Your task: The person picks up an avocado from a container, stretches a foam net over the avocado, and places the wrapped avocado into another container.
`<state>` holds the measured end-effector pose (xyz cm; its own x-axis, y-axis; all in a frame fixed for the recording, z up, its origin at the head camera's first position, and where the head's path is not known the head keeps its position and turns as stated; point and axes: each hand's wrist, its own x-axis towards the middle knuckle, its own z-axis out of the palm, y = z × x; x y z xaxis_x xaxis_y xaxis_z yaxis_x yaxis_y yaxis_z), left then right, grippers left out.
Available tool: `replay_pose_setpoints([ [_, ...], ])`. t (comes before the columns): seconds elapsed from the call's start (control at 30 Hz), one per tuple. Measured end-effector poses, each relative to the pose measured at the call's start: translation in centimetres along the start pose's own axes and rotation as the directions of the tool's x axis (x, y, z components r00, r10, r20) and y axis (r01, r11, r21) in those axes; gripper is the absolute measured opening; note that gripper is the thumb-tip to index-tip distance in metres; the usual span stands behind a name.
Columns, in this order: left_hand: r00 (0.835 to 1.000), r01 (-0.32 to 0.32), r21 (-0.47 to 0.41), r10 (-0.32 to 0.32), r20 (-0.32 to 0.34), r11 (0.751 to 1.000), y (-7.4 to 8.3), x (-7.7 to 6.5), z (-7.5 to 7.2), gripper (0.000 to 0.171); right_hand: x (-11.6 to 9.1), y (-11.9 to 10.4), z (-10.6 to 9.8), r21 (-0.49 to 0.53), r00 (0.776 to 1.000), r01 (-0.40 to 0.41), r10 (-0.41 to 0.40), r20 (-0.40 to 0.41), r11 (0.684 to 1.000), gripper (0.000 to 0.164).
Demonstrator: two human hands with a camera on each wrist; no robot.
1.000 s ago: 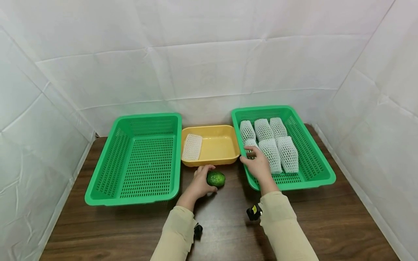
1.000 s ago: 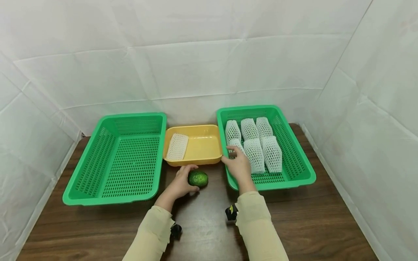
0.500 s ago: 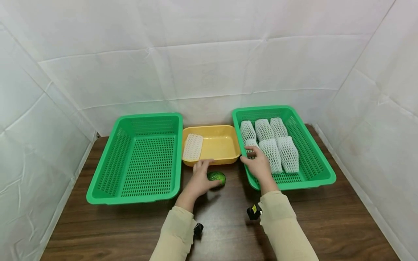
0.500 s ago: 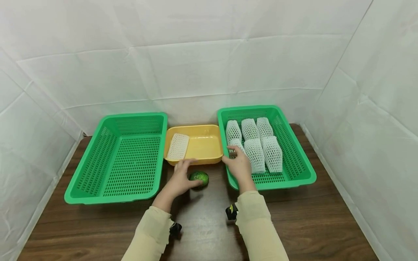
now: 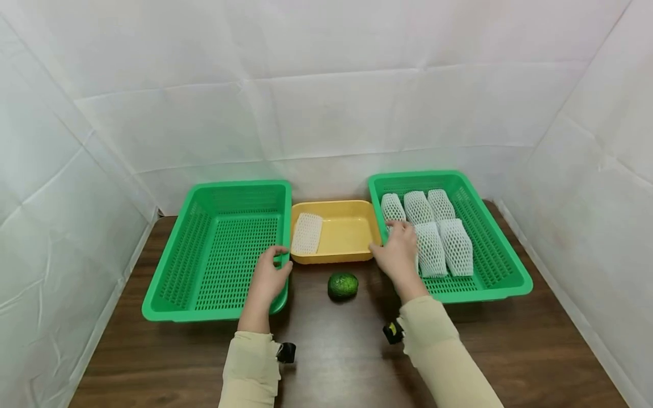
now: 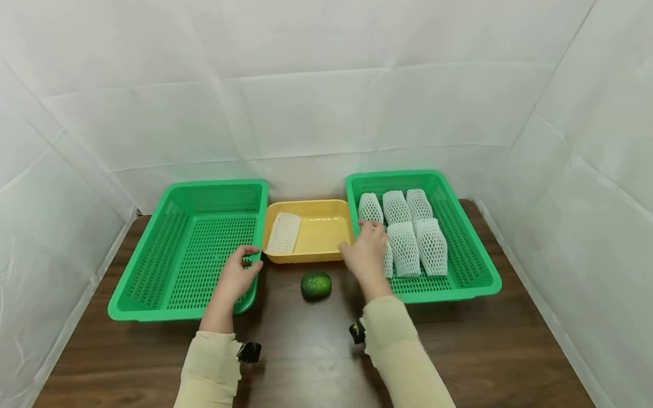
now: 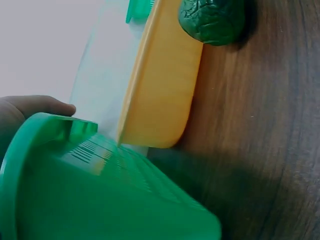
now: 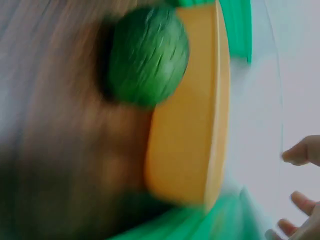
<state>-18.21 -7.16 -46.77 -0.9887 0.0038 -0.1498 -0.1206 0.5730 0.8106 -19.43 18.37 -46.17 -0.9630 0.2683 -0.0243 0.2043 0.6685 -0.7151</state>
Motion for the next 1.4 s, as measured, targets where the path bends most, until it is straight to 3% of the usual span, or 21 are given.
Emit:
replay_pose_setpoints([
  [0.07,1.0,0.012,-0.031,-0.012,0.01,0.999,-0.7,0.2,-0.2,0.032,0.7,-2.1,1.6,-0.049,0.996,0.093,-0.093,0.011,0.994,0.053],
  [0.13,1.0,0.012,-0.062,-0.011,0.015,0.998,-1.2,0.4,-0.3,0.032,1.7,-3.8,3.5,-0.068,0.982,0.165,-0.157,0.105,0.984,0.048],
  [0.27,0.997,0.007,-0.118,0.002,0.079,0.993,-1.7,0.9,-0.5,0.035,4.1,-5.3,7.0,-0.069,0.933,0.16,-0.128,0.337,0.985,0.042],
  [0.33,0.994,0.004,-0.133,0.011,0.112,0.991,-1.7,1.1,-0.6,0.036,5.3,-5.4,8.3,-0.043,0.911,0.079,-0.055,0.408,0.996,0.043],
  [0.43,0.99,-0.003,-0.116,0.019,0.139,0.993,-1.6,1.3,-0.4,0.034,6.6,-5.0,9.6,0.045,0.875,-0.118,0.083,0.477,0.992,0.05],
  [0.5,0.988,-0.008,-0.117,0.026,0.151,0.993,-1.5,1.3,-0.1,0.034,7.2,-4.6,10.1,0.121,0.849,-0.273,0.18,0.497,0.954,0.056],
  [0.6,0.986,-0.011,-0.127,0.032,0.165,0.992,-1.5,1.3,0.0,0.033,7.7,-4.6,10.5,0.225,0.803,-0.446,0.276,0.528,0.866,0.063],
  [0.67,0.985,-0.001,-0.132,0.023,0.169,0.991,-1.6,1.3,0.0,0.032,7.9,-4.9,10.7,0.265,0.781,-0.498,0.295,0.55,0.826,0.066],
  [0.77,0.986,0.009,-0.126,0.012,0.164,0.992,-1.8,1.3,-0.3,0.031,8.0,-5.4,11.1,0.291,0.765,-0.521,0.288,0.576,0.803,0.066],
  [0.9,0.989,0.011,-0.137,0.01,0.15,0.991,-2.2,1.5,-0.7,0.031,8.1,-5.8,12.1,0.29,0.78,-0.505,0.287,0.556,0.813,0.055],
  [1.1,0.989,0.007,-0.154,0.017,0.149,0.988,-2.1,1.7,-0.5,0.031,8.3,-4.5,12.3,0.238,0.844,-0.42,0.281,0.458,0.876,0.032],
  [1.2,0.989,0.013,-0.157,0.011,0.151,0.987,-2.1,1.7,-0.3,0.031,8.4,-4.0,11.7,0.274,0.857,-0.415,0.271,0.439,0.868,0.03],
  [1.4,0.989,0.018,-0.161,0.006,0.147,0.987,-2.2,1.6,-0.7,0.031,7.9,-4.7,8.9,0.438,0.89,-0.39,0.21,0.404,0.81,0.036],
])
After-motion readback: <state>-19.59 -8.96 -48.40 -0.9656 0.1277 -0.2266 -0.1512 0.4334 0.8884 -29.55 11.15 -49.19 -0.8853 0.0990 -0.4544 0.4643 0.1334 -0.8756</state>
